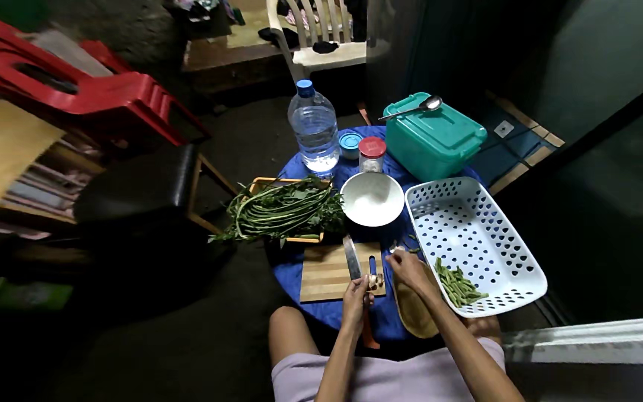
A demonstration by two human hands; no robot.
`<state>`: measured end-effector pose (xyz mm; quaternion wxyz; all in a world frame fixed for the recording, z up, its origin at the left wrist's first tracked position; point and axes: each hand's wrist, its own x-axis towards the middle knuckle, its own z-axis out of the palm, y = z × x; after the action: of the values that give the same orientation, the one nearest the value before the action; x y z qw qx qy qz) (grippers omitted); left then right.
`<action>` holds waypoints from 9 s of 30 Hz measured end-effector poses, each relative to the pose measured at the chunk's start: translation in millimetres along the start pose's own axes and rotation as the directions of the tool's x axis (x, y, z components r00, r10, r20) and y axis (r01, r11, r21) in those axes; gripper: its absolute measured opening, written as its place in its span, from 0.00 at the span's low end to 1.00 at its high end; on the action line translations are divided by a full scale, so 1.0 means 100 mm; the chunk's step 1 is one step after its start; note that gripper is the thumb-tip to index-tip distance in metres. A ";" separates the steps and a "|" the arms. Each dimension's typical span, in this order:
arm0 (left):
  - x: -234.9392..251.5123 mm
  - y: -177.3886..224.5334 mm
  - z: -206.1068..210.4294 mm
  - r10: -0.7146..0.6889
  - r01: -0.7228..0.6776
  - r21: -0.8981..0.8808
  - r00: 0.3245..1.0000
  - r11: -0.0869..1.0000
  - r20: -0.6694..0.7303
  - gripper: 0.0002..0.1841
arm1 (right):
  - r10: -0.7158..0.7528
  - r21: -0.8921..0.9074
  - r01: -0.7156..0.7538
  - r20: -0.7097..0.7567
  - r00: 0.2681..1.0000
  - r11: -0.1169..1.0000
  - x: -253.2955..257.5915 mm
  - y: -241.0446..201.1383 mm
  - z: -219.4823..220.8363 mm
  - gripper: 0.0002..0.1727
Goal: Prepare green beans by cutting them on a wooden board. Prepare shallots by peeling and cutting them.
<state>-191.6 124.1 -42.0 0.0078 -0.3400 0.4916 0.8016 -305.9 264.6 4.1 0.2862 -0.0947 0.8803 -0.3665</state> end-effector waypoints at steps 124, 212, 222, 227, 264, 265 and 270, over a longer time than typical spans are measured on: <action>-0.23 -0.16 -1.12 0.264 -0.246 0.176 0.961 0.953 -0.084 0.26 | -0.258 0.199 0.314 -0.261 0.930 0.928 -0.97 0.35 1.42 0.22; 0.22 -0.34 -0.66 0.528 -0.290 0.834 0.850 0.469 -0.001 0.15 | 0.138 0.102 -0.129 -0.090 0.986 0.986 -0.95 0.47 1.48 0.28; 0.22 -0.37 -0.66 0.556 -0.316 0.821 0.831 0.476 -0.003 0.11 | 0.169 0.083 -0.164 -0.060 0.984 0.983 -0.96 0.45 1.50 0.28; 0.21 -0.41 -0.70 0.588 -0.371 0.804 0.808 0.465 0.033 0.10 | 0.162 0.124 -0.149 -0.099 0.982 0.981 -1.01 0.51 1.51 0.28; 0.12 -0.49 -0.65 0.656 -0.428 0.770 0.755 0.473 0.017 0.10 | 0.113 0.137 -0.097 -0.112 0.987 0.986 -1.14 0.61 1.61 0.31; 0.13 -0.48 -0.64 0.648 -0.430 0.766 0.762 0.478 0.024 0.10 | 0.104 0.151 -0.087 -0.107 0.989 0.985 -1.14 0.63 1.60 0.31; 0.14 -0.46 -0.53 0.604 -0.389 0.769 0.797 0.507 0.004 0.10 | 0.077 0.185 -0.060 -0.088 0.993 0.981 -1.11 0.67 1.55 0.30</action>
<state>-157.5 101.3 -100.8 -0.1540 -0.2532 0.8444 0.4463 -123.1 262.5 -82.5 0.2640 -0.0202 0.8585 -0.4392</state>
